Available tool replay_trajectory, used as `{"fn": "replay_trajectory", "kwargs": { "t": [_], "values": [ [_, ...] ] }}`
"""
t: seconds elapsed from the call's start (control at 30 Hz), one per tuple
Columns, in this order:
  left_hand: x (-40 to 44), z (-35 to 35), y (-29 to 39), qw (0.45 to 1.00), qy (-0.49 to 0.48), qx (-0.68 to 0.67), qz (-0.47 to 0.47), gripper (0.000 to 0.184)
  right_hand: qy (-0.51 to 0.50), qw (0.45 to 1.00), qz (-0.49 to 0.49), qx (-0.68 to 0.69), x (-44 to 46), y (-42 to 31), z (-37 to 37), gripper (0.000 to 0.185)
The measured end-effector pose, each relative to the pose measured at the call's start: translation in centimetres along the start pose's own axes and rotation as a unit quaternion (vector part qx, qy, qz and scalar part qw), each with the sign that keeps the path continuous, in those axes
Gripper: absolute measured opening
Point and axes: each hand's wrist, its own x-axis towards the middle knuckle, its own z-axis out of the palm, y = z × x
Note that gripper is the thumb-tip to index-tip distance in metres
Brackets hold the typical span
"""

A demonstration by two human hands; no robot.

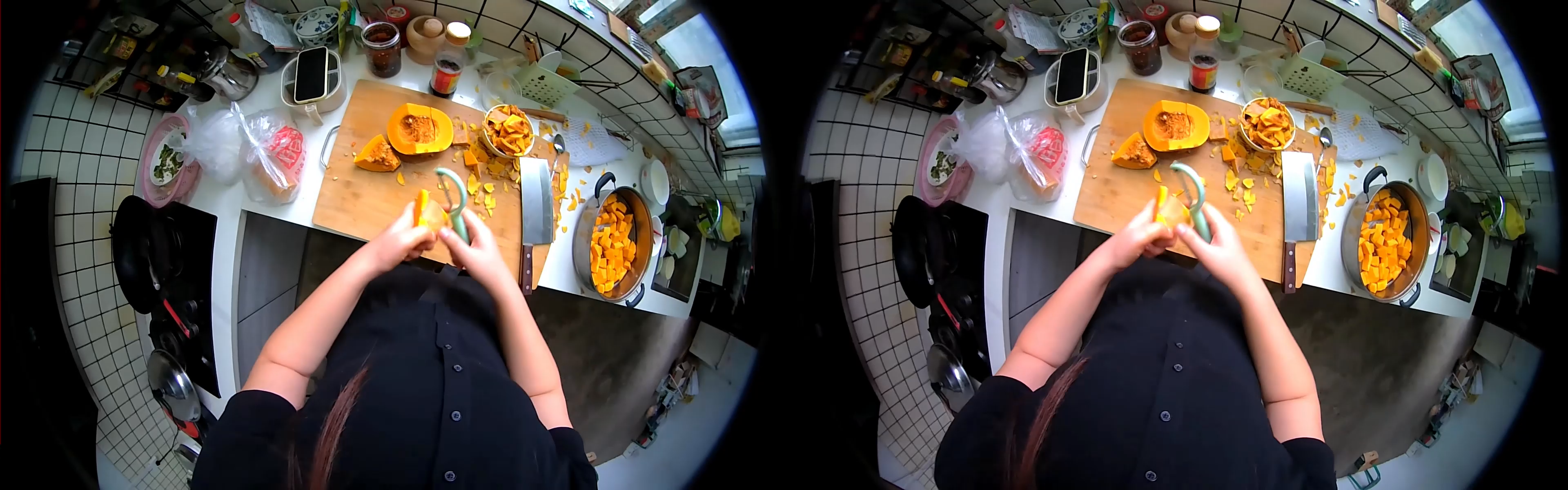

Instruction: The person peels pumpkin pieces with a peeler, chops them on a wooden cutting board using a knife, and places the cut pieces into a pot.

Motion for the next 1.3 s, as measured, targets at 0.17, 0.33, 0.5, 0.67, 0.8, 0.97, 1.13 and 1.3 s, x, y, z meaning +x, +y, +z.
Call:
{"fn": "replay_trajectory", "kwargs": {
  "t": [0.17,0.33,0.5,0.67,0.8,0.97,1.13,1.3],
  "values": [
    [0.9,-0.5,-1.9,0.995,0.064,0.073,-0.005,0.045,-0.065,0.972,0.139,0.18,0.8,0.7,0.1,0.022],
    [1.3,-1.6,-0.4,0.997,0.026,0.067,-0.013,0.047,-0.071,0.904,0.167,0.387,0.5,1.4,0.3,0.02],
    [5.9,-10.1,5.1,0.805,0.327,0.365,0.334,0.047,-0.029,0.856,0.125,0.501,-0.9,2.2,-1.2,0.017],
    [12.0,-23.0,10.5,0.594,0.462,0.469,0.463,0.039,0.026,0.844,0.109,0.525,-3.0,4.0,-2.1,0.019],
    [14.2,-26.6,10.0,0.618,0.452,0.489,0.418,0.037,0.067,0.834,0.111,0.537,-4.5,5.0,-1.4,0.019],
    [13.0,-23.7,10.6,0.629,0.436,0.474,0.435,0.034,0.079,0.839,0.105,0.528,-5.2,4.9,-1.2,0.019],
    [8.1,-13.8,9.4,0.789,0.246,0.419,0.377,0.031,0.06,0.87,0.085,0.482,-4.3,3.7,-0.9,0.018],
    [3.8,-5.2,2.5,0.978,-0.058,0.191,0.056,0.058,0.031,0.909,0.097,0.404,-2.5,1.3,-0.1,0.017]
  ]
}}
